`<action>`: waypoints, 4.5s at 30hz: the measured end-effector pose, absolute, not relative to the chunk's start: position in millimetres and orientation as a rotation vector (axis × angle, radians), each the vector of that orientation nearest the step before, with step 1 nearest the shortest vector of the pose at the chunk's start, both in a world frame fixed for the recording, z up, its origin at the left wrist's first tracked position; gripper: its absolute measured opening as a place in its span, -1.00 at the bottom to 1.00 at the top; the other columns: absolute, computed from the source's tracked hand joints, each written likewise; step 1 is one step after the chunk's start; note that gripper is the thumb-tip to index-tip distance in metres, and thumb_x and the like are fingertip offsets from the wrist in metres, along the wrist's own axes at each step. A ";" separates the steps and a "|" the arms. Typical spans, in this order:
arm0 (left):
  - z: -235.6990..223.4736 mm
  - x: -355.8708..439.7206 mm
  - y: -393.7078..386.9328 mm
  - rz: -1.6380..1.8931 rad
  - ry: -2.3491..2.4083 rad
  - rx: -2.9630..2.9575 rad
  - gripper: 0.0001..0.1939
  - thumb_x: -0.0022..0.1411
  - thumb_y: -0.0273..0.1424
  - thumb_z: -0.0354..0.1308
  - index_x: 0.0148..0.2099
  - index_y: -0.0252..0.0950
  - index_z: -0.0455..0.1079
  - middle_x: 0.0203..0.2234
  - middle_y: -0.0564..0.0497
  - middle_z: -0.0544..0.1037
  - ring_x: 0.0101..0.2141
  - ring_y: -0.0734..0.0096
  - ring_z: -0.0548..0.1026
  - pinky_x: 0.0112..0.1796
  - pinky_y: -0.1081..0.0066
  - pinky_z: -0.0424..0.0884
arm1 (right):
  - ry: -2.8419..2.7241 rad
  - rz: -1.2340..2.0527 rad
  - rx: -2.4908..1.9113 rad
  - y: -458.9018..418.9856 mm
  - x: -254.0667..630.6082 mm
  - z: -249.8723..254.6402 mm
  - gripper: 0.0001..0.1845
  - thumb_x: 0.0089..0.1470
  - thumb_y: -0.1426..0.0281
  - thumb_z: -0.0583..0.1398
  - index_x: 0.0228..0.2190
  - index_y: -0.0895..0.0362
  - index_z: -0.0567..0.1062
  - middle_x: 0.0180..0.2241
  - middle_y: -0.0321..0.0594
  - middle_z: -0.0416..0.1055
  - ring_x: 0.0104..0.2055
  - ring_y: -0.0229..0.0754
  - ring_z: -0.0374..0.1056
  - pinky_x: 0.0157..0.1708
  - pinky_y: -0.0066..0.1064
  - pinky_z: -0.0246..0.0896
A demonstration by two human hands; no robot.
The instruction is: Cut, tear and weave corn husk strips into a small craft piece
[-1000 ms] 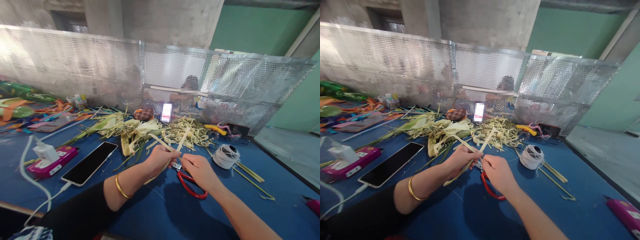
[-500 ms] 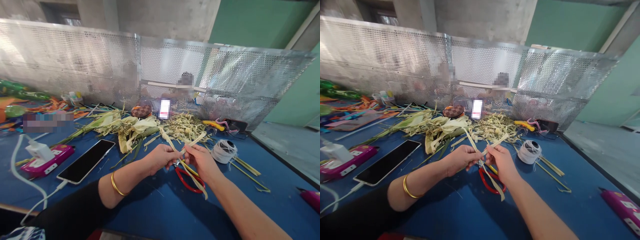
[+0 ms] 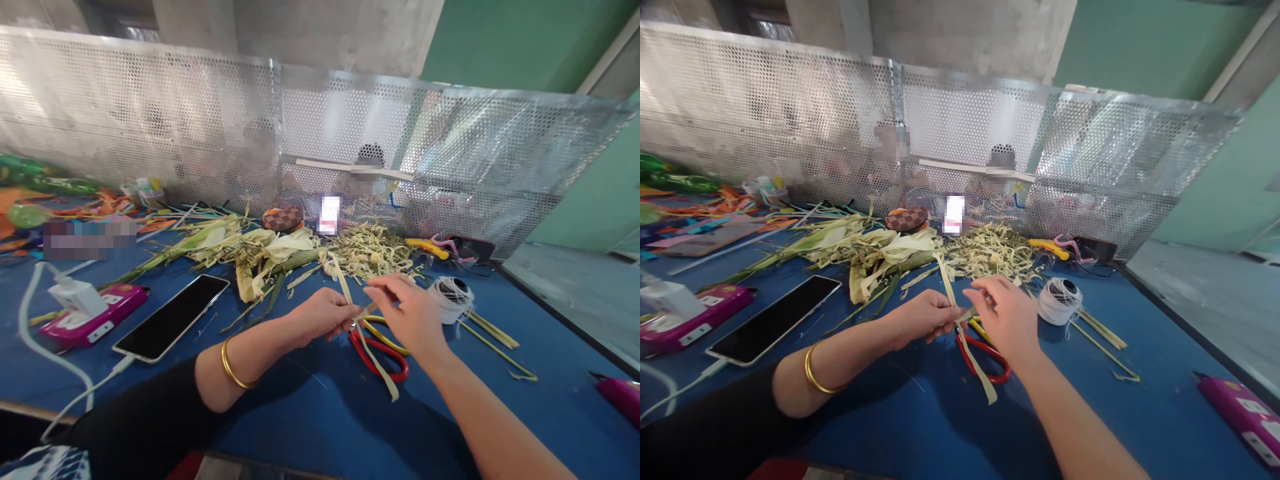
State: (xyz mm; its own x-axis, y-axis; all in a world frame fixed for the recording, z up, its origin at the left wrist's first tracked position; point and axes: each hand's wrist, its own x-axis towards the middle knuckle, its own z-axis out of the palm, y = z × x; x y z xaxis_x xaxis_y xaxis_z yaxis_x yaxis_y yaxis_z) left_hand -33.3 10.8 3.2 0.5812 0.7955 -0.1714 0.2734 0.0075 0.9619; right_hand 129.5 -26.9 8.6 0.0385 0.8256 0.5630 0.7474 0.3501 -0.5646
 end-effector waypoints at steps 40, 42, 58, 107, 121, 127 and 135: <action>4.0 -38.4 27.3 0.857 0.800 0.938 -0.90 0.02 -0.45 0.26 -0.37 -0.40 0.53 -0.42 -0.07 0.59 -0.40 0.46 0.51 -0.31 0.50 0.43 | -2.032 -0.329 -1.371 -33.8 114.1 -4.0 -0.76 0.18 0.29 0.05 -0.36 0.11 0.48 -0.37 -0.17 0.47 -0.32 -0.13 0.32 -0.28 -0.34 0.08; 2.6 -35.9 26.1 0.875 0.807 0.943 -0.90 -0.03 -0.48 0.30 -0.39 -0.41 0.53 -0.45 -0.06 0.59 -0.42 0.47 0.50 -0.32 0.51 0.42 | -1.966 0.051 -1.482 -32.1 108.5 -11.4 -0.72 0.15 0.21 0.07 -0.44 0.09 0.45 -0.45 -0.23 0.45 -0.42 -0.17 0.29 -0.39 -0.38 0.07; 2.0 -35.2 23.0 0.901 0.881 0.993 -0.77 -0.11 -0.36 0.37 -0.45 -0.39 0.42 -0.52 -0.03 0.57 -0.52 0.50 0.48 -0.35 0.46 0.39 | -1.625 0.689 -1.431 -33.4 102.0 -11.9 -0.58 0.06 0.12 0.09 -0.68 0.10 0.26 -0.70 -0.36 0.20 -0.60 -0.30 0.10 -0.56 -0.45 -0.04; 1.1 -31.8 20.9 0.897 0.967 1.276 -0.77 -0.02 -0.33 0.28 -0.57 -0.38 0.42 -0.69 0.02 0.48 -0.64 0.55 0.41 -0.51 0.54 0.34 | -1.764 0.912 -1.493 -25.1 121.2 -1.2 -0.67 0.02 0.20 0.13 -0.65 0.10 0.31 -0.75 -0.41 0.24 -0.69 -0.31 0.21 -0.66 -0.50 0.09; 0.4 -29.3 7.5 0.604 0.866 1.567 -0.83 -0.02 -0.37 0.23 -0.56 -0.36 0.45 -0.70 0.03 0.47 -0.61 0.52 0.44 -0.56 0.56 0.29 | -1.585 0.360 -1.399 -15.4 120.7 -12.1 -0.73 -0.03 0.24 0.19 -0.64 0.11 0.41 -0.61 -0.33 0.31 -0.51 -0.24 0.21 -0.46 -0.42 0.10; 1.7 -29.7 12.2 0.743 0.946 1.439 -0.81 0.04 -0.34 0.20 -0.50 -0.38 0.48 -0.62 -0.02 0.53 -0.59 0.52 0.44 -0.57 0.57 0.25 | -1.552 0.020 -1.335 -17.2 129.4 -5.9 -0.73 0.10 0.23 0.08 -0.49 0.11 0.46 -0.43 -0.20 0.42 -0.36 -0.16 0.32 -0.35 -0.37 0.18; -1.5 -30.6 16.3 0.925 0.941 1.242 -0.72 0.09 -0.23 0.18 -0.30 -0.38 0.49 -0.36 -0.13 0.59 -0.28 0.34 0.53 -0.42 0.51 0.34 | -1.780 0.598 -1.612 -15.6 127.7 -11.4 -0.60 0.08 0.10 0.09 -0.63 0.08 0.35 -0.67 -0.32 0.37 -0.60 -0.24 0.29 -0.52 -0.42 0.12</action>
